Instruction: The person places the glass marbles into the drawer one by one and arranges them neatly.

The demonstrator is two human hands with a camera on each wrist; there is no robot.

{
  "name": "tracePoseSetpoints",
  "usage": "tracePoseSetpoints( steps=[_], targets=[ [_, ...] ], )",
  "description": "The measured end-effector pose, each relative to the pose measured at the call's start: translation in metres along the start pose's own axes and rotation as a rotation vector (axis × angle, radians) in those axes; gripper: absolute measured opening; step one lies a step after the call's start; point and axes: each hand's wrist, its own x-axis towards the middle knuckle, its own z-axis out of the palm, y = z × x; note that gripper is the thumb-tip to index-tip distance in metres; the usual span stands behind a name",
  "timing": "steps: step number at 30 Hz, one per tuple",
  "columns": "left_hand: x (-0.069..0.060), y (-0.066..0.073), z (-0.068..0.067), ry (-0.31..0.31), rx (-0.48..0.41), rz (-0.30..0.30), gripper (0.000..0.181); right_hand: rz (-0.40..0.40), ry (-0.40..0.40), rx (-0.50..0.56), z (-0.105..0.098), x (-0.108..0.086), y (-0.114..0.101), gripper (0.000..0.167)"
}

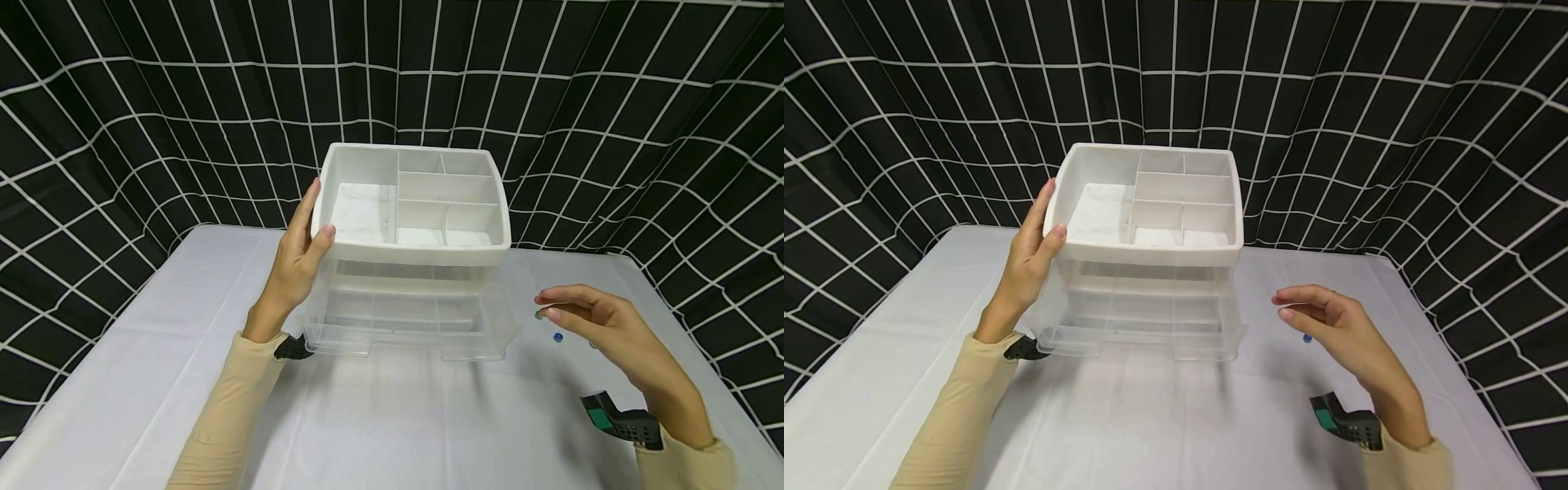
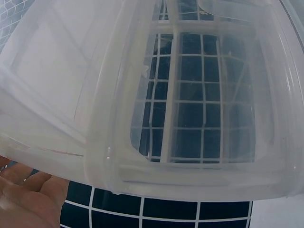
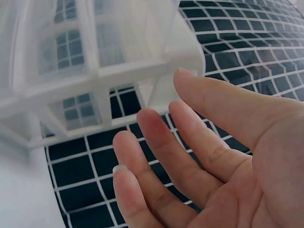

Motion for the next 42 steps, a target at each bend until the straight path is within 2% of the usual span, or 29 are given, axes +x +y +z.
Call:
tracePoseSetpoints(
  steps=[13,21,28,42],
  targets=[
    [0.001,-0.001,0.001,-0.004,0.0,0.013,0.066,0.014,0.011,-0.078,-0.002,0.012,0.028,0.033],
    [0.0,-0.001,0.001,-0.003,0.01,0.014,0.065,0.083,-0.013,-0.108,-0.003,0.015,0.043,0.038],
    [0.0,0.0,0.0,-0.004,0.01,0.006,0.065,0.116,-0.024,-0.17,-0.003,0.018,0.056,0.042],
    [0.0,0.001,-0.001,-0.012,-0.01,-0.004,0.065,0.176,-0.031,-0.196,-0.007,0.021,0.077,0.047]
  ],
)
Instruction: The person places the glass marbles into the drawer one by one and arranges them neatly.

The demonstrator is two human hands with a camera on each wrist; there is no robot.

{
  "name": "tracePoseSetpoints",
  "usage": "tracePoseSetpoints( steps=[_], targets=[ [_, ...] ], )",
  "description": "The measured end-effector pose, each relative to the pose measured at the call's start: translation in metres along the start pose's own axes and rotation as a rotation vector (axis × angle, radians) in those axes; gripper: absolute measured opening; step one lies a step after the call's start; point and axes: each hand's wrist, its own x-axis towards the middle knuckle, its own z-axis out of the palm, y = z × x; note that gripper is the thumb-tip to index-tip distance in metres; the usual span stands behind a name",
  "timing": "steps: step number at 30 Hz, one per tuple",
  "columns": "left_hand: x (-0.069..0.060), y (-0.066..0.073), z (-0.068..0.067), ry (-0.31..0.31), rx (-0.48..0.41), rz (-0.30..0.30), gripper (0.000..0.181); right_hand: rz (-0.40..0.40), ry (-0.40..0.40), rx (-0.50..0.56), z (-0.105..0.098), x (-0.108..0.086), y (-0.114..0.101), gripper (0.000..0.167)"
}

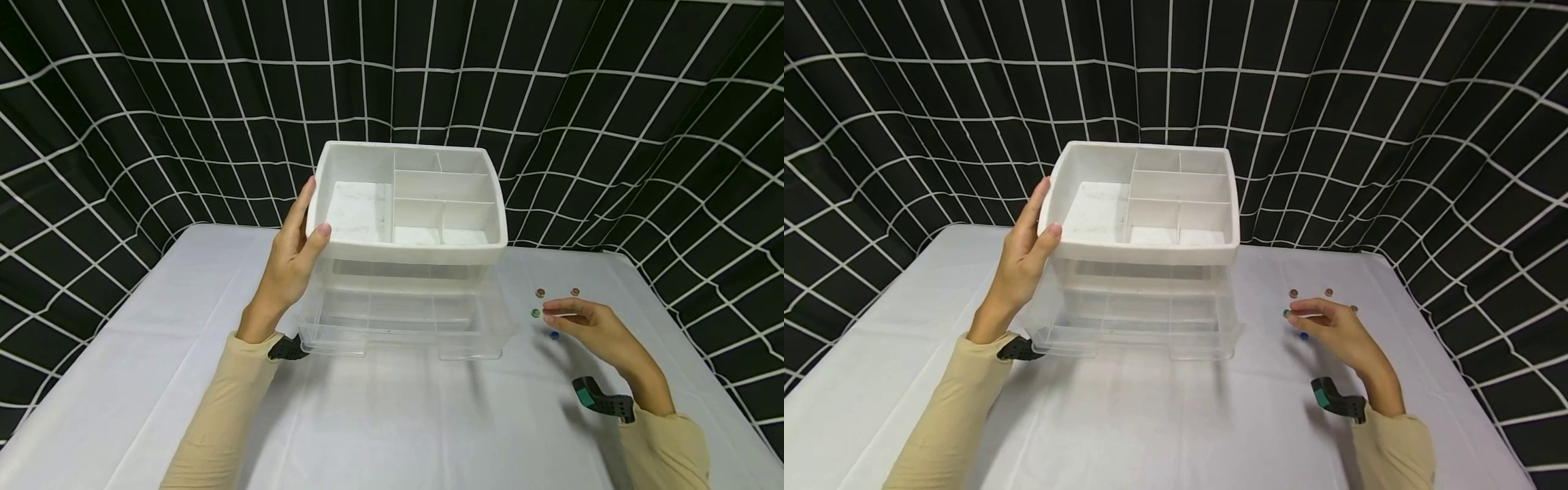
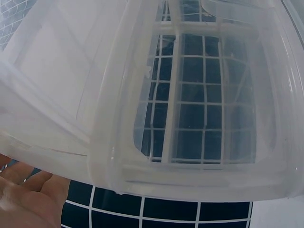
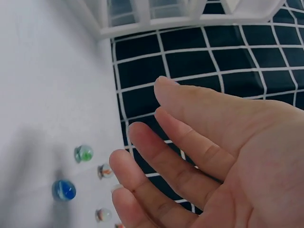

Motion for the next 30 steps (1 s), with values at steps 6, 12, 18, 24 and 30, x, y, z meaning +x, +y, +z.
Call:
tracePoseSetpoints(
  steps=[6,12,18,24,30],
  targets=[
    [0.0,0.001,0.001,0.003,0.0,-0.024,0.065,0.012,0.003,-0.083,0.003,0.002,0.008,0.044],
    [-0.001,0.003,0.0,0.016,0.009,-0.048,0.065,0.048,-0.019,-0.161,0.007,0.002,0.01,0.045],
    [-0.001,0.002,0.0,0.015,0.023,-0.03,0.064,0.033,-0.032,-0.172,0.008,0.002,0.015,0.039],
    [-0.001,0.002,-0.001,0.019,0.023,-0.025,0.064,-0.004,-0.046,-0.191,0.01,0.004,0.021,0.035],
    [-0.001,0.001,0.0,0.014,0.016,-0.02,0.065,0.013,-0.041,-0.235,0.011,0.005,0.025,0.032]
  ],
)
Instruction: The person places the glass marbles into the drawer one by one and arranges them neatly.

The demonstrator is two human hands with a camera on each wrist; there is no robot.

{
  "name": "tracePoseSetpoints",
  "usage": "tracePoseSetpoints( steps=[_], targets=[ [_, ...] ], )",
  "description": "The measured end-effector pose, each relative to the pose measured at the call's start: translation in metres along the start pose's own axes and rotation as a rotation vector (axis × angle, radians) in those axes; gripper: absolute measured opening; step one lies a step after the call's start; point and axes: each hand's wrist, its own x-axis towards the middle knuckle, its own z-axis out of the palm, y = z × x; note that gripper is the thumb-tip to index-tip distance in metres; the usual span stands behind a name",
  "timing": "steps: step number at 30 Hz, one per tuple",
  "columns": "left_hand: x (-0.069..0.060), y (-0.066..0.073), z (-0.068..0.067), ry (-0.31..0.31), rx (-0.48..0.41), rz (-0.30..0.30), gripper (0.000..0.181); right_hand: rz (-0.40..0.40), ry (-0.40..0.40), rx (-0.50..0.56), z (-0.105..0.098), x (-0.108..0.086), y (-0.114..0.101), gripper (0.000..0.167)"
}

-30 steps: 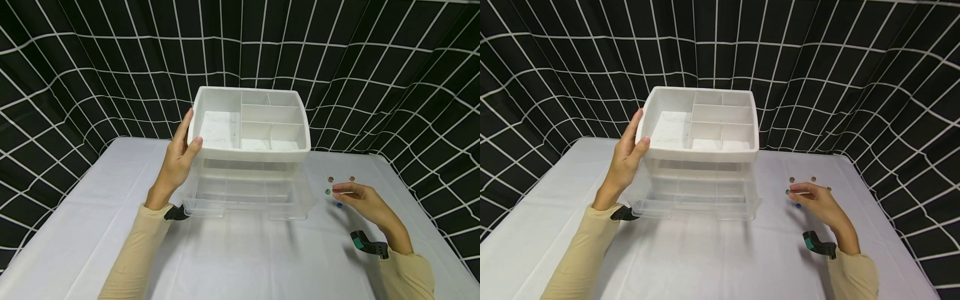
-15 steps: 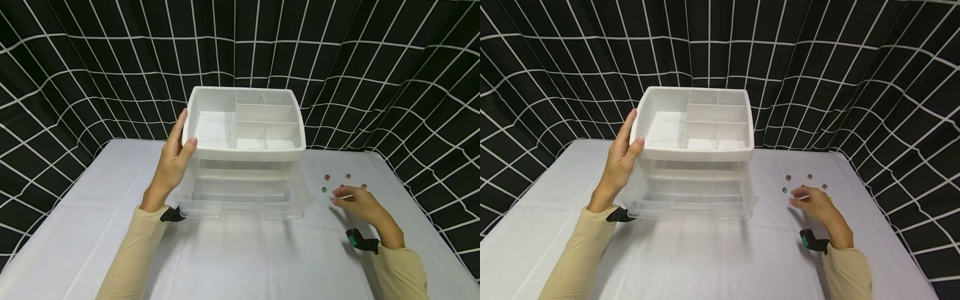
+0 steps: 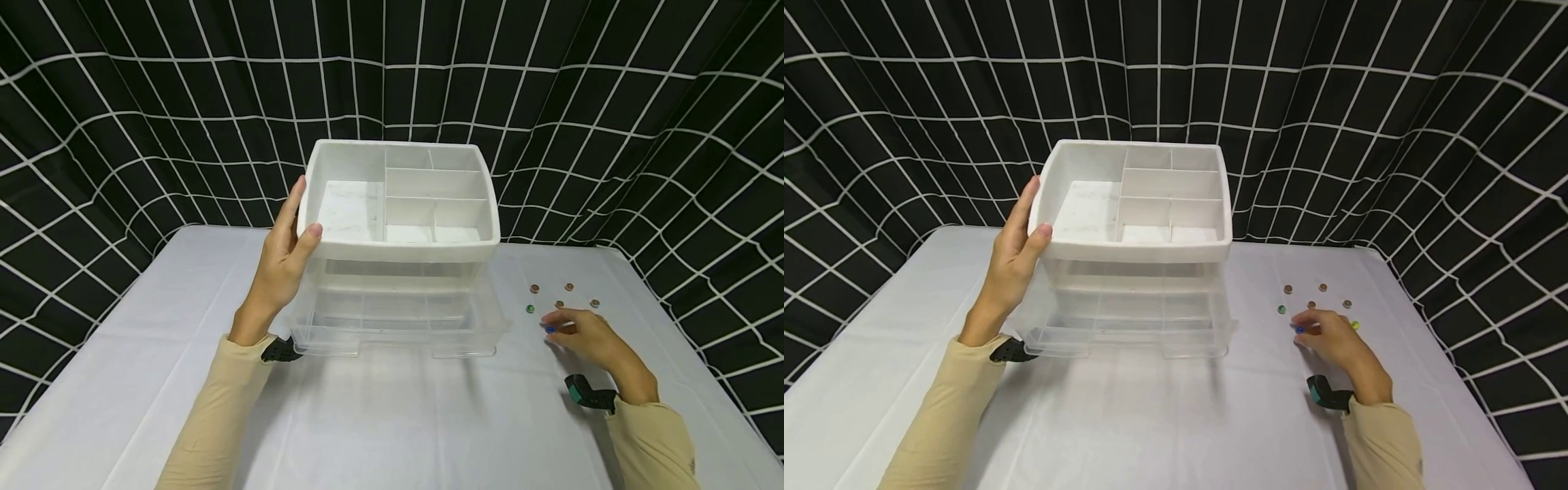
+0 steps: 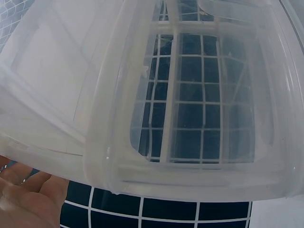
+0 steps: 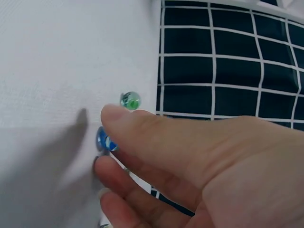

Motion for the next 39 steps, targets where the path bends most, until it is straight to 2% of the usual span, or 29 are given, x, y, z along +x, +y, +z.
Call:
tracePoseSetpoints(
  steps=[11,19,39],
  targets=[
    [-0.0001,0.0002,0.0004,0.0,-0.009,-0.003,0.065,0.005,0.032,-0.071,0.0048,0.0044,0.004,0.022],
    [0.0001,-0.0005,0.0009,0.003,-0.019,0.005,0.065,0.005,0.047,-0.069,0.0077,0.0045,0.0038,0.018],
    [0.0004,-0.001,0.0013,0.009,-0.036,0.014,0.066,-0.017,0.069,-0.051,0.0043,0.0027,0.0006,0.019]
  ],
)
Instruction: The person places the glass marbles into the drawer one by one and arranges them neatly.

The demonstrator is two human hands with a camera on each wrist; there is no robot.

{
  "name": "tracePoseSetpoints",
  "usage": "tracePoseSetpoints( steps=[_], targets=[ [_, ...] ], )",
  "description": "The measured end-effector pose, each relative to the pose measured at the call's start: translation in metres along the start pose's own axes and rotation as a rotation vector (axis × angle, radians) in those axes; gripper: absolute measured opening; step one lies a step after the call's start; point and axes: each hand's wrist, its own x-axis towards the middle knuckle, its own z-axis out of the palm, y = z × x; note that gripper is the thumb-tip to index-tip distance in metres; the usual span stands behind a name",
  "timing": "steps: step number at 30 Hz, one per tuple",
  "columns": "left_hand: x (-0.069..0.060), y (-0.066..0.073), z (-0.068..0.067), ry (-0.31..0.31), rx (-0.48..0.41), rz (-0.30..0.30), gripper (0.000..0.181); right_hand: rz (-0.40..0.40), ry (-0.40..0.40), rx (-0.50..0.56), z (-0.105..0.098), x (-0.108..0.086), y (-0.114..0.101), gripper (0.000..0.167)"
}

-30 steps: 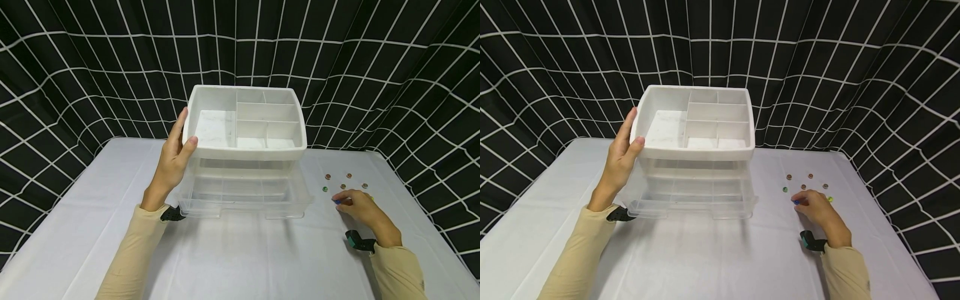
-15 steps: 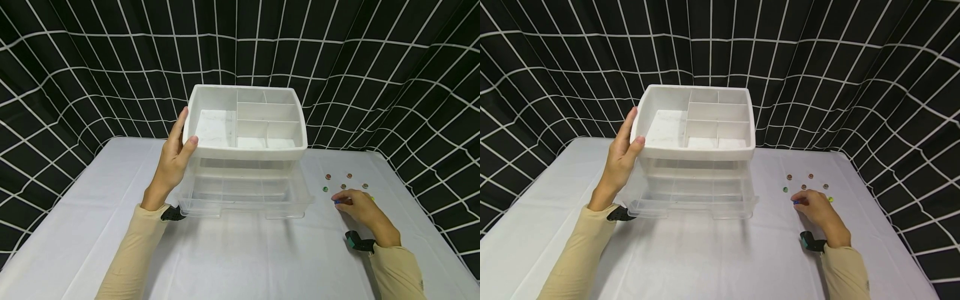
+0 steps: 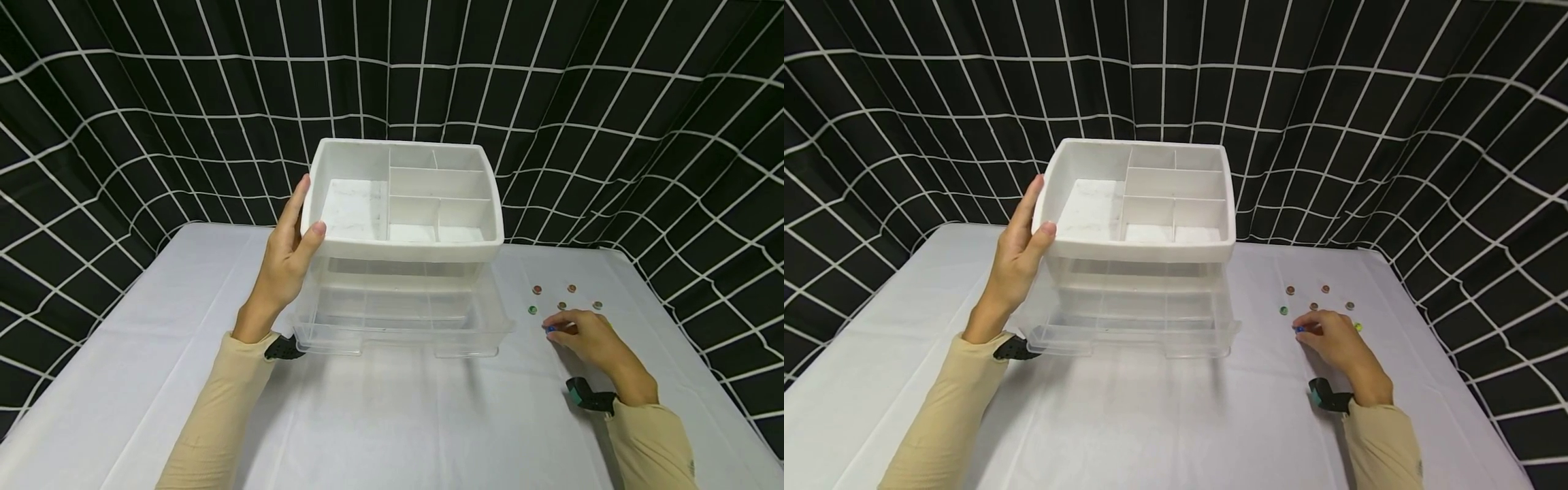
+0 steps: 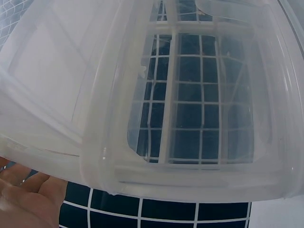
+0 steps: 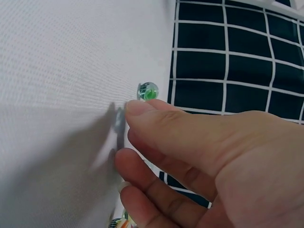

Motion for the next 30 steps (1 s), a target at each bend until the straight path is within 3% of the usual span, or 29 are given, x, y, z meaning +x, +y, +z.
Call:
tracePoseSetpoints(
  steps=[30],
  targets=[
    [0.0,-0.001,0.0,0.001,0.01,0.011,0.066,-0.085,0.002,0.081,-0.014,-0.002,-0.025,0.025]
  ],
)
